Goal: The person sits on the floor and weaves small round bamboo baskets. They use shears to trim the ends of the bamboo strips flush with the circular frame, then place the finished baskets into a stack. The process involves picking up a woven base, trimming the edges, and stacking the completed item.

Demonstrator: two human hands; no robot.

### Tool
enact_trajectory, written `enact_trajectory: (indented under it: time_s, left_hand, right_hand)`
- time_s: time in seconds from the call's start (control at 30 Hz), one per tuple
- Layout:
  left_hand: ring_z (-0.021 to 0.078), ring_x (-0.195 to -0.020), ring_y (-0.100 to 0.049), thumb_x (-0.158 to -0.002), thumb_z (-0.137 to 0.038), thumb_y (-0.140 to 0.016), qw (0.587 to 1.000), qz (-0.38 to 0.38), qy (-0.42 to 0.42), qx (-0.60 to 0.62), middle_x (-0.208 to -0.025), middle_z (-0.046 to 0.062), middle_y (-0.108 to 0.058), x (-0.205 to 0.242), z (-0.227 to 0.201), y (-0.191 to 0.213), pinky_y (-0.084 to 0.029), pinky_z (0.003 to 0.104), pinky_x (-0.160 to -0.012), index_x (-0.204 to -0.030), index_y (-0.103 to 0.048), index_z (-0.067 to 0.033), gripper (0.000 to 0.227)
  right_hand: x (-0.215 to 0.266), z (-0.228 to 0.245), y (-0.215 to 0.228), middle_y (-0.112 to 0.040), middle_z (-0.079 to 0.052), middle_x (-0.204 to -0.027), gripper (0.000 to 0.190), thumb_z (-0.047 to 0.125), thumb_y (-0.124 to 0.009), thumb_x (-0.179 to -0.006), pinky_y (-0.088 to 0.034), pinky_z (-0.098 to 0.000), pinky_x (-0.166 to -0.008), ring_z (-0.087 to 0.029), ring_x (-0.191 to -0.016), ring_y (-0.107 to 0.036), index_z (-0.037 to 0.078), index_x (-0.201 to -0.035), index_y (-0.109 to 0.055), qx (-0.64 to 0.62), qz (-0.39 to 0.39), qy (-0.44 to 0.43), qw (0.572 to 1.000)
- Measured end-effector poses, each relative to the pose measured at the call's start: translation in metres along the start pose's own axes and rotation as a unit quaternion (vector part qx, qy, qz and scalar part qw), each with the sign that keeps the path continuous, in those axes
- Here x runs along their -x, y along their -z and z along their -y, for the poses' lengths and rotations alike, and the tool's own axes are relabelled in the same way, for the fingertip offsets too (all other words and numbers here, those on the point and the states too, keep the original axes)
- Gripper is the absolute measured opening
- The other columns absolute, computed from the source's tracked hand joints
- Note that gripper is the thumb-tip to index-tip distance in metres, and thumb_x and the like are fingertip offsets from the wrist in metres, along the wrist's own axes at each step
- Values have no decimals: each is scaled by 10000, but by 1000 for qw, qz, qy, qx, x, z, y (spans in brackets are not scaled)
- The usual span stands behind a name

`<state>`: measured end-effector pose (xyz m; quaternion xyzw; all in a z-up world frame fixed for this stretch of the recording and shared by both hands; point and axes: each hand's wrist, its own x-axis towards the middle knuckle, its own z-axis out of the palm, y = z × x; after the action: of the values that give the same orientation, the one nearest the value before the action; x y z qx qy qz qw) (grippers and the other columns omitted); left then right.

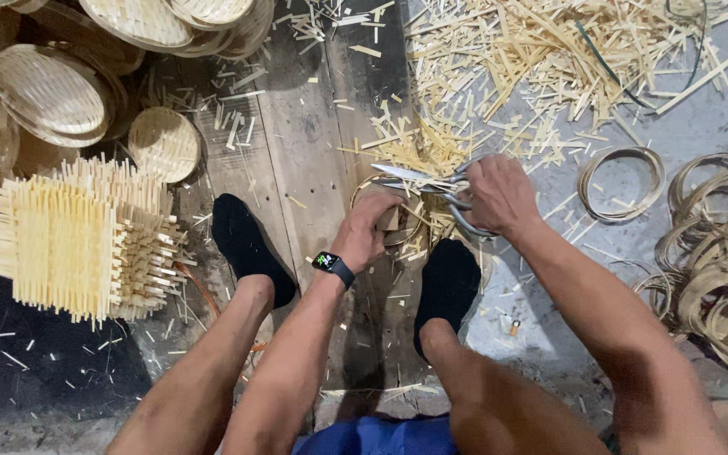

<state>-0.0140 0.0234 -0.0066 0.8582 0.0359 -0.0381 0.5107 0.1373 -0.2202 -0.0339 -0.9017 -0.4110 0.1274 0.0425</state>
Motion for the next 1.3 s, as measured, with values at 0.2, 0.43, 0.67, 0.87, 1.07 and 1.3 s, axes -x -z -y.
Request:
enact_trajectory:
  time_s: [0.2,0.43,0.67,0.87,1.07,1.3]
  left_hand:
    - [423,-1226,-532,-718,4,-792,992,-95,51,-68,-1349,206,-560,8,-25,-16,-451,494,-1066,-1303,-651,-159,623]
    - [456,-1275,-511,-710,29,-717,990,-56,41,-124,-1345,231,-548,9,-22,-31,-445,507,-1092,-1302,-666,-162,624]
    - [429,-1270,-556,-740,70,-673,991,-40,7,-126,-1344,206,-587,11,-8,-22,-489,473,-1086,-1245,-700,-160,556]
    - [409,-1292,-553,-649,95,-653,992,-4,-34,-122,-1352,156,-614,6,-3,-10,-487,467,-1078,-1169,-735,-147,580]
    - [355,-1266,-589,-685,102,-673,993,37,-26,-111,-1323,108,-635,-1,2,0,-512,423,-1063,-1133,-743,-148,518]
    - [359,-1269,-578,-651,116,-668,993,25,-24,-112,-1328,114,-636,0,0,-3,-506,424,-1059,-1121,-743,-150,545]
  right_hand:
    - [15,-33,-27,-647,-167,-898,341,360,-676,-853,-530,-450,-751,-323,-865,-635,35,-949,-642,-10,16,-4,1000]
    - [0,2,10,-617,-197,-855,556,526,-672,-809,-508,-440,-789,-316,-836,-592,-23,-889,-633,-23,38,-22,999]
    - [6,-19,-11,-645,-187,-899,347,343,-611,-890,-551,-442,-756,-301,-862,-639,11,-986,-650,19,104,-20,994]
    - [19,-41,-25,-696,-178,-897,306,332,-648,-844,-575,-480,-730,-341,-864,-690,42,-938,-681,2,63,-8,998]
    - [23,-51,-34,-691,-173,-855,286,328,-664,-851,-571,-474,-702,-338,-857,-694,47,-901,-685,2,35,8,999]
    - [22,-37,-20,-662,-177,-859,401,420,-681,-845,-543,-471,-720,-333,-840,-651,28,-927,-662,-12,45,-4,999]
